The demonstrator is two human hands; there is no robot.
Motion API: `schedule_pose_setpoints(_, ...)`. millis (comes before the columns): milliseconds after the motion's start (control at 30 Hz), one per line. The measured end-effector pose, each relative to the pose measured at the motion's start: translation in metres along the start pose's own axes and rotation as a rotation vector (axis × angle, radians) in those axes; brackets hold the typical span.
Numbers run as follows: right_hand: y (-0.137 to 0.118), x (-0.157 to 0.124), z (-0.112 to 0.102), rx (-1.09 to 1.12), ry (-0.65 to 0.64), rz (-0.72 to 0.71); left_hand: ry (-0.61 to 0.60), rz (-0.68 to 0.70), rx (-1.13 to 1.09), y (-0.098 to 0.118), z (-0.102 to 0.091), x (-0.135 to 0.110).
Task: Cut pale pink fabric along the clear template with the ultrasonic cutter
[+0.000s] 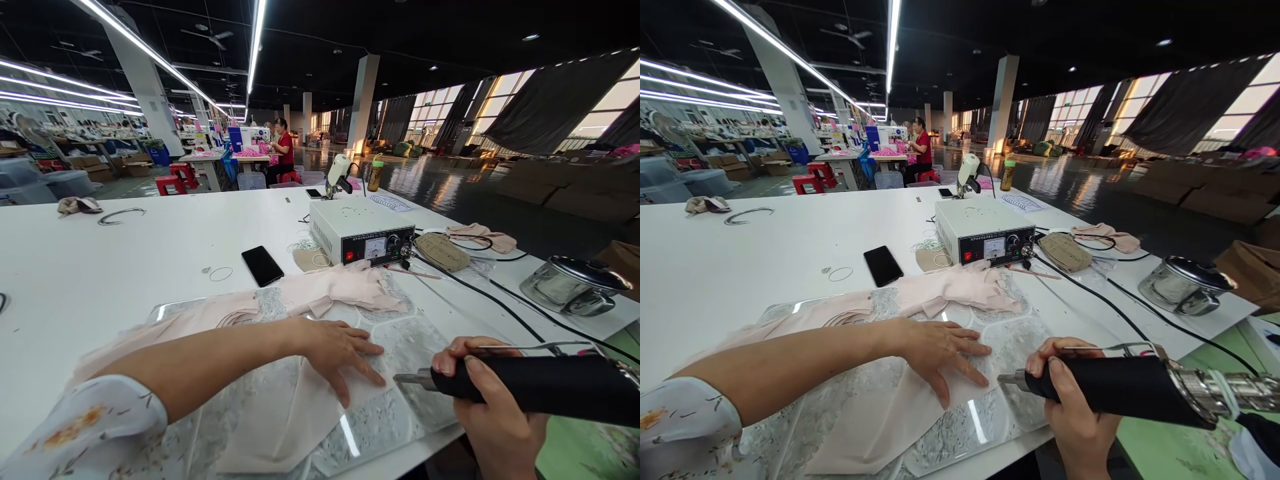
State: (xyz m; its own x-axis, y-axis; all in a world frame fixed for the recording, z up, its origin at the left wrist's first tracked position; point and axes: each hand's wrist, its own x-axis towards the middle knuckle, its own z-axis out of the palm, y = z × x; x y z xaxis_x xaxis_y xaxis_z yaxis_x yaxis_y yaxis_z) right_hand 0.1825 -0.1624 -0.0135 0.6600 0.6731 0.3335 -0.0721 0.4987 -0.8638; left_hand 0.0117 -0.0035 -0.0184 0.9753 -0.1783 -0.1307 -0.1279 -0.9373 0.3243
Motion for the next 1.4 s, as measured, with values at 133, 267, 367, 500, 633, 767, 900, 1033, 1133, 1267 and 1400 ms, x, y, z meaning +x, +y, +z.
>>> schedule_pose_setpoints(133, -0.003, 0.001, 0.004, 0.033, 0.009, 0.017, 0.008, -0.007, -0.046, -0.003, 0.002, 0.001)
schedule_pose_setpoints(267, -0.004, 0.0, 0.006, 0.049, 0.045, 0.007, -0.002, -0.029, -0.085, -0.003, 0.0, 0.001)
schedule_pose_setpoints(367, -0.005, -0.005, 0.006, 0.058, 0.042, -0.011, -0.112, -0.091, -0.124, 0.003, -0.008, 0.0)
schedule_pose_setpoints(500, -0.007, -0.015, 0.007, 0.08, -0.001, 0.003, -0.194, -0.162, -0.164, 0.012, -0.019, -0.001)
schedule_pose_setpoints(633, -0.007, -0.021, 0.011, 0.043, -0.063, -0.022, -0.208, -0.164, -0.13, 0.014, -0.02, 0.0)
schedule_pose_setpoints(767, -0.005, -0.022, 0.014, 0.033, -0.081, -0.035, -0.172, -0.144, -0.118, 0.012, -0.017, 0.001)
schedule_pose_setpoints(900, -0.003, -0.022, 0.015, 0.043, -0.08, -0.037, -0.129, -0.147, -0.165, 0.01, -0.014, 0.001)
schedule_pose_setpoints(1033, -0.003, -0.022, 0.017, 0.034, -0.087, -0.03, -0.068, -0.147, -0.224, 0.007, -0.01, 0.001)
schedule_pose_setpoints(1133, -0.004, -0.022, 0.018, 0.024, -0.088, -0.024, -0.059, -0.128, -0.21, 0.006, -0.008, 0.001)
schedule_pose_setpoints(1267, -0.005, -0.023, 0.017, -0.028, -0.079, -0.032, -0.097, -0.129, -0.183, 0.008, -0.01, 0.001)
schedule_pose_setpoints(1400, -0.004, -0.023, 0.014, -0.045, -0.119, -0.019, -0.139, -0.14, -0.175, 0.009, -0.012, 0.001)
